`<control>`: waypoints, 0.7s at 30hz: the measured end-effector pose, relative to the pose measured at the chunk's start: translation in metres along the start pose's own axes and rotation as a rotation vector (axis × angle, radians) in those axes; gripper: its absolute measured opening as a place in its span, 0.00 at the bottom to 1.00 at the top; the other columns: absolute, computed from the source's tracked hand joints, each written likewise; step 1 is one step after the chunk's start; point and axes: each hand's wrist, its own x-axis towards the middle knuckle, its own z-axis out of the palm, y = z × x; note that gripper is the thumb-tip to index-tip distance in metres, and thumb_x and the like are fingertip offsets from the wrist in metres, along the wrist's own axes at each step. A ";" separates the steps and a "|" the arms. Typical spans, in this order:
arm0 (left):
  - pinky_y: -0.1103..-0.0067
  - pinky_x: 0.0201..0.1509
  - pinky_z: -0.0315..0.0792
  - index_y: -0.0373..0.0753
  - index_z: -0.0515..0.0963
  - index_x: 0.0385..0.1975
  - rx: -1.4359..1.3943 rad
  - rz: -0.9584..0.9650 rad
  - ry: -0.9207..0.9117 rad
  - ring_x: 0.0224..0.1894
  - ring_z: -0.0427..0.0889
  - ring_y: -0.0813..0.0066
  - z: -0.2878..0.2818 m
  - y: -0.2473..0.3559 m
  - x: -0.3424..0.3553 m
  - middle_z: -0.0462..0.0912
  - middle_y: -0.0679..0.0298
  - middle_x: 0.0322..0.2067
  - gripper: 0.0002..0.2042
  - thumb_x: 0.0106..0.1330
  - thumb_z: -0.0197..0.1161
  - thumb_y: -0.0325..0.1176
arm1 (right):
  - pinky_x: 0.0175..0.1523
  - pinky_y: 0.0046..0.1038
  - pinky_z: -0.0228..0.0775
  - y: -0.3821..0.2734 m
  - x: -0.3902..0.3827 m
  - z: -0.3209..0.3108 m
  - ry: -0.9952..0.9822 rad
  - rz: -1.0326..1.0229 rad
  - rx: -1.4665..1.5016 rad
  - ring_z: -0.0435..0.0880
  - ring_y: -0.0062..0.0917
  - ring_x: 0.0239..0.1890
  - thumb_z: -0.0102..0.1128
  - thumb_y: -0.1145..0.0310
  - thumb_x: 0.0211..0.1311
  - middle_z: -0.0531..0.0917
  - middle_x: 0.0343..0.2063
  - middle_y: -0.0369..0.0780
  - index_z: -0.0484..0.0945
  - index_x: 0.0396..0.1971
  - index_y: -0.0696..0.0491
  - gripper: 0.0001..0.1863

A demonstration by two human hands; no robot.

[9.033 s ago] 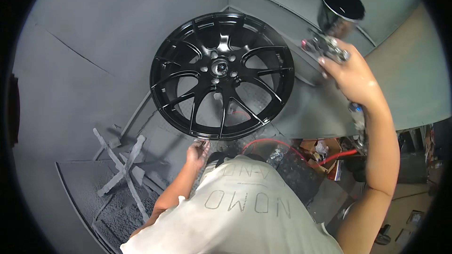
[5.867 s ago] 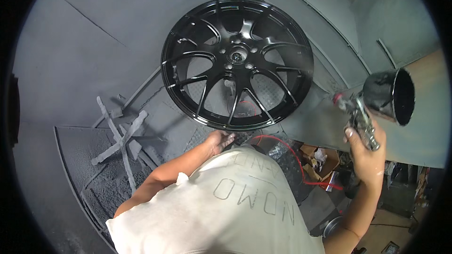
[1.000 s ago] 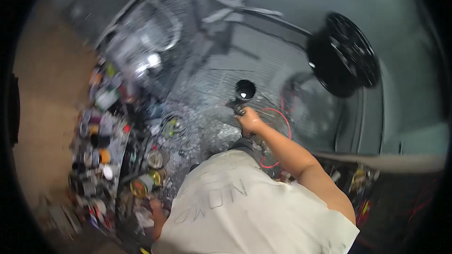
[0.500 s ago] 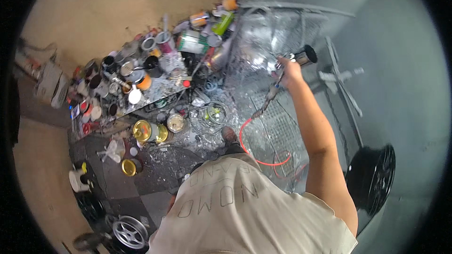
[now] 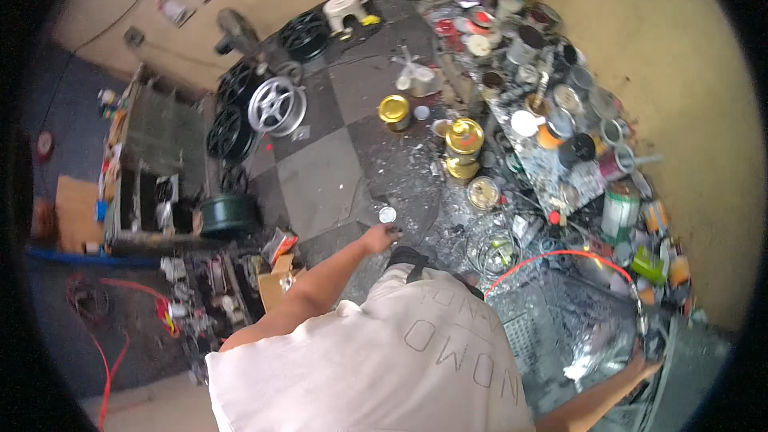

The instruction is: The person prepares paint in a spray gun cup and then sprays a dark paint onto a car wheel rim suspended in a paint booth.

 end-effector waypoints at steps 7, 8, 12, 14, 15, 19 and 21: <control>0.65 0.56 0.73 0.35 0.78 0.53 -0.035 -0.185 0.004 0.51 0.81 0.52 0.048 -0.032 -0.046 0.81 0.45 0.49 0.26 0.65 0.61 0.51 | 0.65 0.64 0.57 0.018 -0.023 0.015 0.141 -0.148 -0.090 0.59 0.47 0.70 0.56 0.53 0.64 0.63 0.68 0.48 0.64 0.66 0.54 0.34; 0.65 0.56 0.73 0.35 0.79 0.52 0.033 -0.282 -0.077 0.52 0.81 0.53 0.060 -0.054 -0.053 0.81 0.45 0.49 0.26 0.64 0.61 0.51 | 0.65 0.63 0.59 0.028 -0.032 0.018 0.130 -0.197 -0.202 0.60 0.48 0.69 0.57 0.51 0.64 0.62 0.68 0.49 0.61 0.68 0.54 0.36; 0.65 0.57 0.72 0.35 0.80 0.49 0.296 -0.229 -0.431 0.54 0.79 0.51 0.055 -0.105 -0.057 0.80 0.45 0.51 0.25 0.63 0.61 0.52 | 0.60 0.42 0.70 0.052 0.014 -0.029 0.400 -0.384 -0.604 0.76 0.40 0.58 0.65 0.53 0.56 0.74 0.60 0.48 0.74 0.57 0.60 0.34; 0.64 0.58 0.72 0.36 0.80 0.51 0.296 -0.255 -0.438 0.55 0.79 0.49 0.051 -0.129 -0.040 0.80 0.45 0.52 0.26 0.64 0.60 0.52 | 0.59 0.39 0.72 0.069 0.005 -0.036 0.349 -0.385 -0.613 0.79 0.40 0.54 0.66 0.54 0.55 0.77 0.57 0.49 0.74 0.57 0.64 0.35; 0.64 0.59 0.71 0.36 0.79 0.52 0.274 -0.241 -0.373 0.55 0.78 0.48 0.046 -0.138 -0.033 0.79 0.45 0.53 0.26 0.64 0.60 0.52 | 0.58 0.39 0.72 0.078 -0.015 -0.036 0.238 -0.409 -0.807 0.79 0.40 0.54 0.66 0.54 0.56 0.77 0.57 0.50 0.73 0.56 0.66 0.35; 0.63 0.59 0.71 0.39 0.78 0.55 0.265 -0.113 -0.211 0.55 0.78 0.46 0.002 -0.113 0.025 0.81 0.47 0.50 0.26 0.64 0.59 0.51 | 0.58 0.40 0.70 0.138 -0.067 -0.043 0.164 -0.834 -0.624 0.77 0.45 0.54 0.64 0.54 0.58 0.75 0.56 0.54 0.65 0.62 0.62 0.37; 0.64 0.59 0.72 0.38 0.78 0.55 0.251 -0.051 -0.165 0.54 0.79 0.48 -0.025 -0.079 0.055 0.82 0.47 0.49 0.26 0.64 0.59 0.51 | 0.63 0.39 0.63 0.194 -0.119 -0.050 -0.051 -0.999 -0.682 0.74 0.45 0.56 0.59 0.57 0.65 0.75 0.56 0.53 0.69 0.58 0.62 0.29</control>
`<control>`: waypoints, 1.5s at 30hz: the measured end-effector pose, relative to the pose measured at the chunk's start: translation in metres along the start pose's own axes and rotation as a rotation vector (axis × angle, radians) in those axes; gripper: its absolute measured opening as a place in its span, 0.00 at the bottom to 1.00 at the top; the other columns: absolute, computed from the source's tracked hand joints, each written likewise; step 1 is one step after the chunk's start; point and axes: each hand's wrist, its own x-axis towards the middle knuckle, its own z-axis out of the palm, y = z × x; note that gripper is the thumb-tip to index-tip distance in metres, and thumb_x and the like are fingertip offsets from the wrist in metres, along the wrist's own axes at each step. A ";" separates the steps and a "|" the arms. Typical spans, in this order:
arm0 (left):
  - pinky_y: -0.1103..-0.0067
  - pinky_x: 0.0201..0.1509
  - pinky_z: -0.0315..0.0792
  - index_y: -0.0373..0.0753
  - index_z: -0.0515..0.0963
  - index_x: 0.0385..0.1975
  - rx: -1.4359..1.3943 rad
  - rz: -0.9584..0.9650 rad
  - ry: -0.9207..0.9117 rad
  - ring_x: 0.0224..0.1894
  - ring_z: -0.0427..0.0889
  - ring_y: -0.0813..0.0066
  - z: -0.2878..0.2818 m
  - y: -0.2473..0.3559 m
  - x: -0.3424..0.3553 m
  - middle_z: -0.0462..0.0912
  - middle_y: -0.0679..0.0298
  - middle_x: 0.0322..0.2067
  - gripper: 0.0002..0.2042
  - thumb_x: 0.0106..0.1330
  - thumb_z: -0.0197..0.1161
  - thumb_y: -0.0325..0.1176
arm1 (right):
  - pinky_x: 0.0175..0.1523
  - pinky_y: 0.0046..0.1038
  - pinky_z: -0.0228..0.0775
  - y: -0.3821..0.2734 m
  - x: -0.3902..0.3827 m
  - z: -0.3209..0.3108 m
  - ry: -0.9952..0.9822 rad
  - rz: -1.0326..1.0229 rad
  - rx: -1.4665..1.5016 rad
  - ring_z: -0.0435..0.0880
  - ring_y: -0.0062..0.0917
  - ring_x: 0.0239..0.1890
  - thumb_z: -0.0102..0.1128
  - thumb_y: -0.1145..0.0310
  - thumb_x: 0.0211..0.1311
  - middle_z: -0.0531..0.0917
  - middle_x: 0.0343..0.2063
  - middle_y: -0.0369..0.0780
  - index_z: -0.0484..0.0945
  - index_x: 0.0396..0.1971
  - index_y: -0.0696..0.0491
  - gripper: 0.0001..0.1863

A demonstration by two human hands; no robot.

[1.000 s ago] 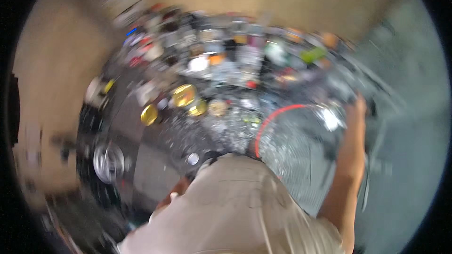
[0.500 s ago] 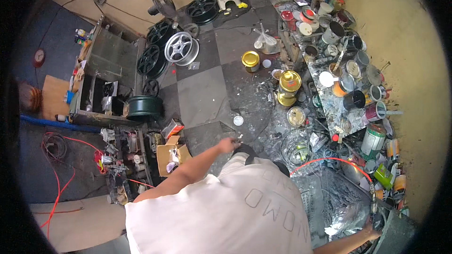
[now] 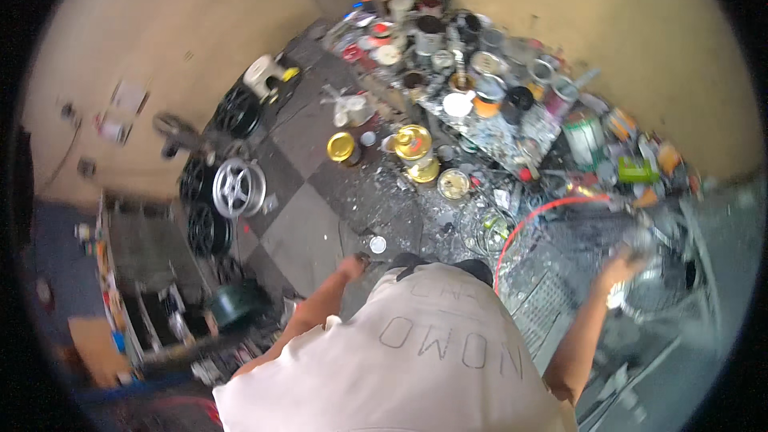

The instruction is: The person prepares paint in a spray gun cup and then sprays a dark paint onto a car wheel rim suspended in a paint booth.

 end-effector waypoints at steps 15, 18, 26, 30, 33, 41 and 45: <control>0.70 0.65 0.66 0.35 0.69 0.63 0.417 0.612 -1.244 0.60 0.74 0.65 0.075 0.202 0.015 0.76 0.53 0.57 0.27 0.70 0.60 0.45 | 0.56 0.41 0.73 -0.097 -0.373 -0.233 -0.773 0.709 -0.625 0.81 0.47 0.51 0.60 0.48 0.61 0.83 0.46 0.54 0.77 0.52 0.62 0.31; 0.73 0.64 0.66 0.35 0.68 0.64 0.700 0.585 -1.512 0.60 0.74 0.66 0.131 0.205 -0.011 0.76 0.54 0.59 0.26 0.72 0.58 0.45 | 0.56 0.40 0.73 -0.111 -0.408 -0.302 -0.446 0.865 -0.664 0.81 0.47 0.51 0.61 0.50 0.61 0.83 0.46 0.54 0.76 0.52 0.63 0.31; 0.76 0.63 0.65 0.35 0.74 0.59 0.939 0.771 -1.696 0.57 0.74 0.72 0.212 0.205 -0.109 0.79 0.58 0.55 0.22 0.73 0.55 0.45 | 0.57 0.42 0.72 -0.110 -0.557 -0.355 -0.222 1.151 -0.529 0.81 0.49 0.51 0.60 0.47 0.59 0.82 0.45 0.57 0.77 0.50 0.63 0.33; 0.76 0.63 0.65 0.34 0.75 0.57 1.072 0.774 -1.586 0.57 0.74 0.71 0.226 0.199 -0.138 0.80 0.58 0.54 0.22 0.73 0.54 0.45 | 0.56 0.42 0.72 -0.100 -0.611 -0.355 -0.467 1.151 -0.461 0.81 0.47 0.51 0.58 0.46 0.59 0.83 0.45 0.54 0.80 0.48 0.58 0.30; 0.75 0.63 0.65 0.34 0.76 0.56 1.213 0.790 -1.484 0.57 0.75 0.71 0.242 0.191 -0.164 0.80 0.58 0.53 0.22 0.73 0.54 0.45 | 0.55 0.42 0.72 -0.080 -0.642 -0.401 -0.407 1.189 -0.411 0.81 0.46 0.51 0.58 0.47 0.59 0.82 0.46 0.54 0.80 0.49 0.58 0.29; 0.75 0.63 0.64 0.33 0.78 0.53 1.529 0.912 -1.258 0.56 0.75 0.70 0.324 0.172 -0.273 0.82 0.57 0.51 0.22 0.74 0.52 0.46 | 0.46 0.39 0.74 -0.052 -0.677 -0.623 0.510 1.090 -0.431 0.84 0.41 0.40 0.61 0.58 0.60 0.84 0.37 0.50 0.82 0.41 0.59 0.19; 0.74 0.64 0.64 0.32 0.79 0.51 1.613 1.022 -1.213 0.56 0.75 0.70 0.387 0.185 -0.356 0.83 0.57 0.50 0.22 0.74 0.51 0.47 | 0.32 0.21 0.72 -0.102 -0.682 -0.740 1.406 0.669 0.530 0.79 0.18 0.28 0.56 0.66 0.68 0.81 0.26 0.36 0.77 0.45 0.58 0.12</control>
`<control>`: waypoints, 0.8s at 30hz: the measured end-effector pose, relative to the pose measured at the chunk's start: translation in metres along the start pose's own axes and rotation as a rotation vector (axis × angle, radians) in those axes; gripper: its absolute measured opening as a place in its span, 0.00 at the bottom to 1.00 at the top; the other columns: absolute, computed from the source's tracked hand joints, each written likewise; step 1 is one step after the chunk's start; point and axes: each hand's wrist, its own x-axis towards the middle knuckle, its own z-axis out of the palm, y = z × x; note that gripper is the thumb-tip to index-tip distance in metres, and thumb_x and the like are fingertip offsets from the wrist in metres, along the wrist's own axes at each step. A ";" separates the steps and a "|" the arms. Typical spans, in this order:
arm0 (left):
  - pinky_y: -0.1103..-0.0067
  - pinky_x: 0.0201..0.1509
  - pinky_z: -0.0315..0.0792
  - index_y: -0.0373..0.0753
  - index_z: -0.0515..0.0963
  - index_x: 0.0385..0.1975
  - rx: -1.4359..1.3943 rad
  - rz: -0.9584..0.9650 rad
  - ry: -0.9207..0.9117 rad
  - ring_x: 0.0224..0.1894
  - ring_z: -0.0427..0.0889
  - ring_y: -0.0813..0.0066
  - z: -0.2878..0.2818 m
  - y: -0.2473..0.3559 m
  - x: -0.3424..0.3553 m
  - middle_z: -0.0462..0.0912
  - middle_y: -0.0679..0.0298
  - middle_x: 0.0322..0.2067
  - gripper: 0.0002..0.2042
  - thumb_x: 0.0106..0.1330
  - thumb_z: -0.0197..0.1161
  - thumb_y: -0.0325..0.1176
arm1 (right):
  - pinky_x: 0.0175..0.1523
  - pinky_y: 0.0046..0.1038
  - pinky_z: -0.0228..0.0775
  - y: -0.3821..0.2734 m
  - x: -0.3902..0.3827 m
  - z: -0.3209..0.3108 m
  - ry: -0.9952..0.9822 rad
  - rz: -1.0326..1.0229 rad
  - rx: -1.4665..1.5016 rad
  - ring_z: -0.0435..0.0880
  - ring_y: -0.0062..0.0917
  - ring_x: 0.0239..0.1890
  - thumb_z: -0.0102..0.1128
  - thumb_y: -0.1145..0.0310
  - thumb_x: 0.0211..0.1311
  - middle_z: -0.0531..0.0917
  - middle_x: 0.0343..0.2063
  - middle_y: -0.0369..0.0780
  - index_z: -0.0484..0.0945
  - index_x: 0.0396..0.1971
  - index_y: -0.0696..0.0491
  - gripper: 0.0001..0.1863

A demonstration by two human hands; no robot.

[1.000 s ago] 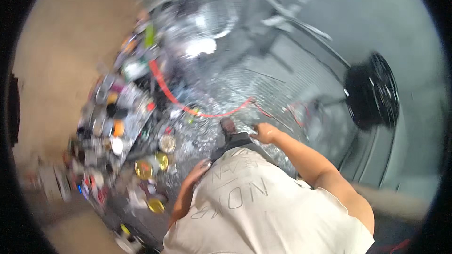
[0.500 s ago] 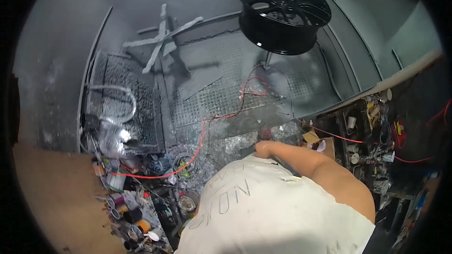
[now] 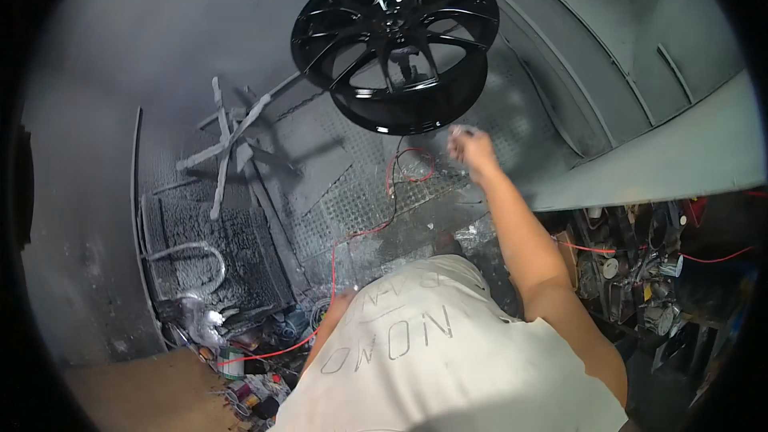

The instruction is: The person prepares paint in a spray gun cup and then sprays a dark paint onto a car wheel rim suspended in a paint booth.

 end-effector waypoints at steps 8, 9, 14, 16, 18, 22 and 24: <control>0.78 0.52 0.68 0.32 0.79 0.50 -0.176 0.487 0.356 0.48 0.77 0.74 -0.141 0.140 0.112 0.82 0.60 0.45 0.26 0.75 0.47 0.51 | 0.56 0.33 0.69 -0.110 0.044 0.022 0.156 -0.246 0.550 0.76 0.32 0.51 0.60 0.56 0.67 0.77 0.47 0.45 0.72 0.52 0.60 0.24; 0.78 0.50 0.68 0.33 0.79 0.51 -0.298 0.537 0.379 0.45 0.77 0.76 -0.155 0.186 0.121 0.82 0.62 0.44 0.25 0.75 0.48 0.51 | 0.57 0.34 0.68 -0.114 0.045 0.021 0.174 -0.260 0.564 0.75 0.33 0.51 0.61 0.56 0.66 0.76 0.47 0.45 0.71 0.53 0.60 0.25; 0.76 0.48 0.68 0.40 0.77 0.55 -0.214 0.767 0.446 0.47 0.77 0.75 -0.277 0.363 0.181 0.82 0.66 0.46 0.28 0.74 0.44 0.58 | 0.56 0.33 0.66 -0.116 0.043 0.029 0.161 -0.294 0.555 0.75 0.29 0.49 0.61 0.59 0.66 0.78 0.43 0.39 0.75 0.47 0.58 0.18; 0.77 0.47 0.67 0.41 0.77 0.56 -0.253 0.758 0.406 0.46 0.76 0.76 -0.311 0.450 0.202 0.81 0.67 0.45 0.28 0.75 0.43 0.58 | 0.56 0.32 0.66 -0.123 0.042 0.033 0.170 -0.292 0.557 0.76 0.28 0.49 0.60 0.61 0.66 0.79 0.42 0.39 0.77 0.46 0.57 0.16; 0.77 0.46 0.67 0.41 0.77 0.54 -0.224 0.805 0.376 0.43 0.75 0.77 -0.334 0.525 0.221 0.80 0.69 0.41 0.27 0.75 0.43 0.57 | 0.56 0.32 0.66 -0.129 0.040 0.041 0.208 -0.303 0.563 0.77 0.28 0.49 0.59 0.61 0.67 0.80 0.43 0.39 0.77 0.46 0.57 0.16; 0.77 0.45 0.67 0.42 0.78 0.51 -0.067 0.748 0.230 0.40 0.73 0.78 -0.367 0.638 0.283 0.79 0.69 0.38 0.26 0.74 0.45 0.58 | 0.55 0.31 0.67 -0.133 0.038 0.055 0.358 -0.328 0.578 0.78 0.28 0.50 0.58 0.62 0.68 0.81 0.47 0.41 0.77 0.48 0.59 0.17; 0.77 0.45 0.66 0.42 0.78 0.51 0.017 0.713 0.143 0.40 0.73 0.77 -0.369 0.680 0.314 0.79 0.69 0.39 0.26 0.73 0.46 0.59 | 0.54 0.30 0.69 -0.134 0.035 0.060 0.456 -0.312 0.561 0.78 0.28 0.49 0.57 0.63 0.68 0.81 0.48 0.42 0.77 0.49 0.60 0.17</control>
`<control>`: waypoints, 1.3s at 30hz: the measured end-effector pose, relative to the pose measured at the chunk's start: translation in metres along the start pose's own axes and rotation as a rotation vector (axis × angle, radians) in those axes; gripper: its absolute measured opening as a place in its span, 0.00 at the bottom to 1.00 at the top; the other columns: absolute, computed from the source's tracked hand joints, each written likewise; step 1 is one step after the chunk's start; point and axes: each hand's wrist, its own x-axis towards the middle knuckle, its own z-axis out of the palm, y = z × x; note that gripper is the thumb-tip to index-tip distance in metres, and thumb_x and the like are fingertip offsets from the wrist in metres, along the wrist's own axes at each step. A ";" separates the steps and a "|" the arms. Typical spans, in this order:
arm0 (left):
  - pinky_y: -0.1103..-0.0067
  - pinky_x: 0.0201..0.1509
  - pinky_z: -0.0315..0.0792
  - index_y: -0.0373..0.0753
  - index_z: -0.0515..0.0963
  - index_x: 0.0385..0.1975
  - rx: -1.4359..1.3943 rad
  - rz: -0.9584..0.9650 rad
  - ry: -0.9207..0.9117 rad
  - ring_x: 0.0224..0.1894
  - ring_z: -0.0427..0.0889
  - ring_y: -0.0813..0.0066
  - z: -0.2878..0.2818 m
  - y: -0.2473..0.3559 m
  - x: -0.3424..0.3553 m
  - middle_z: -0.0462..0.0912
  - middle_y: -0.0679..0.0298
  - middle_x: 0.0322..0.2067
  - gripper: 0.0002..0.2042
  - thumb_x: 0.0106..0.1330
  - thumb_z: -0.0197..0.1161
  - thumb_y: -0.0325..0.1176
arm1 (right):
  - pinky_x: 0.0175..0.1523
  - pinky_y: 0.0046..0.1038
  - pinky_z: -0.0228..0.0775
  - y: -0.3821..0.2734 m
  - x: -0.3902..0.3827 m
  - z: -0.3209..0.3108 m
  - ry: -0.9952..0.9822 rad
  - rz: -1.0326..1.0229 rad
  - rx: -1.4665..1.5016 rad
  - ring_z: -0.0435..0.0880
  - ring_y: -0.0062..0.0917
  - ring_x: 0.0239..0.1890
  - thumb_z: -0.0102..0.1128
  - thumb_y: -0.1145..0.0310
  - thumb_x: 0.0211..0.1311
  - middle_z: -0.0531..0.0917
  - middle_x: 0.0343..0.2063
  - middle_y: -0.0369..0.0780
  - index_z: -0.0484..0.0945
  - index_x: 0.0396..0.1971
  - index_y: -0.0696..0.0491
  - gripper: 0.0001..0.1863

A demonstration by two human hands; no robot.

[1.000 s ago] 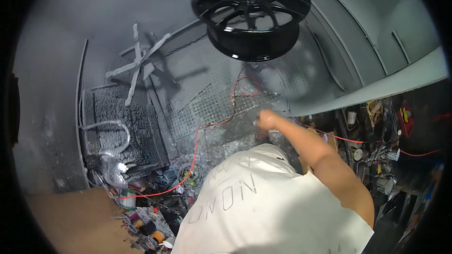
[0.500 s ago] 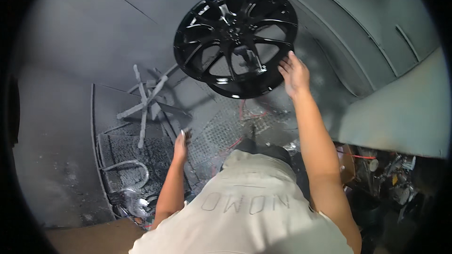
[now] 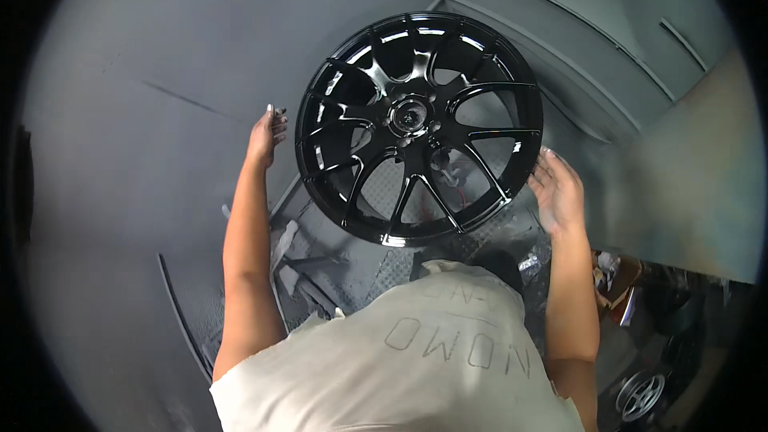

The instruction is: The person prepares paint in a spray gun cup and then sprays a dark paint onto a car wheel rim suspended in a paint booth.

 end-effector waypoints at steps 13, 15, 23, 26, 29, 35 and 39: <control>0.64 0.62 0.68 0.29 0.68 0.61 0.041 -0.226 -0.414 0.56 0.75 0.59 0.050 0.052 0.105 0.77 0.50 0.54 0.34 0.73 0.48 0.58 | 0.51 0.30 0.73 0.003 -0.009 0.026 0.057 -0.056 -0.107 0.79 0.27 0.48 0.51 0.62 0.71 0.81 0.48 0.45 0.72 0.55 0.66 0.23; 0.63 0.63 0.67 0.28 0.67 0.62 0.060 -0.229 -0.408 0.57 0.75 0.59 0.050 0.053 0.106 0.76 0.49 0.55 0.35 0.73 0.47 0.58 | 0.52 0.30 0.73 0.003 -0.007 0.029 0.078 -0.063 -0.123 0.79 0.27 0.48 0.52 0.62 0.71 0.82 0.48 0.45 0.72 0.55 0.66 0.23; 0.62 0.62 0.67 0.30 0.66 0.63 0.148 -0.251 -0.432 0.56 0.75 0.60 0.060 0.072 0.095 0.76 0.51 0.56 0.34 0.74 0.45 0.58 | 0.52 0.28 0.70 -0.001 0.003 0.030 0.077 -0.065 -0.174 0.79 0.23 0.47 0.52 0.60 0.71 0.83 0.46 0.40 0.74 0.54 0.62 0.22; 0.63 0.59 0.69 0.32 0.68 0.62 0.198 -0.259 -0.418 0.54 0.77 0.63 0.063 0.076 0.094 0.78 0.53 0.54 0.33 0.74 0.45 0.59 | 0.49 0.26 0.70 -0.002 0.008 0.031 0.115 -0.060 -0.194 0.79 0.21 0.44 0.52 0.60 0.71 0.83 0.43 0.37 0.76 0.51 0.60 0.20; 0.64 0.57 0.70 0.34 0.70 0.60 0.219 -0.257 -0.417 0.51 0.78 0.66 0.067 0.079 0.093 0.80 0.56 0.51 0.32 0.74 0.44 0.59 | 0.46 0.25 0.69 -0.008 0.010 0.038 0.125 -0.059 -0.217 0.79 0.19 0.41 0.53 0.59 0.71 0.83 0.41 0.36 0.78 0.48 0.59 0.18; 0.57 0.62 0.67 0.32 0.64 0.65 0.234 -0.278 -0.490 0.57 0.75 0.59 0.065 0.078 0.099 0.75 0.51 0.57 0.37 0.72 0.44 0.62 | 0.45 0.24 0.68 -0.009 0.015 0.039 0.200 0.004 -0.256 0.78 0.18 0.38 0.56 0.53 0.69 0.83 0.38 0.34 0.79 0.46 0.55 0.20; 0.54 0.63 0.65 0.31 0.63 0.65 0.224 -0.248 -0.442 0.58 0.73 0.57 0.076 0.084 0.088 0.73 0.49 0.59 0.39 0.71 0.43 0.64 | 0.46 0.27 0.66 -0.014 0.020 0.035 0.203 0.067 -0.298 0.77 0.20 0.40 0.56 0.43 0.65 0.82 0.38 0.34 0.79 0.47 0.51 0.26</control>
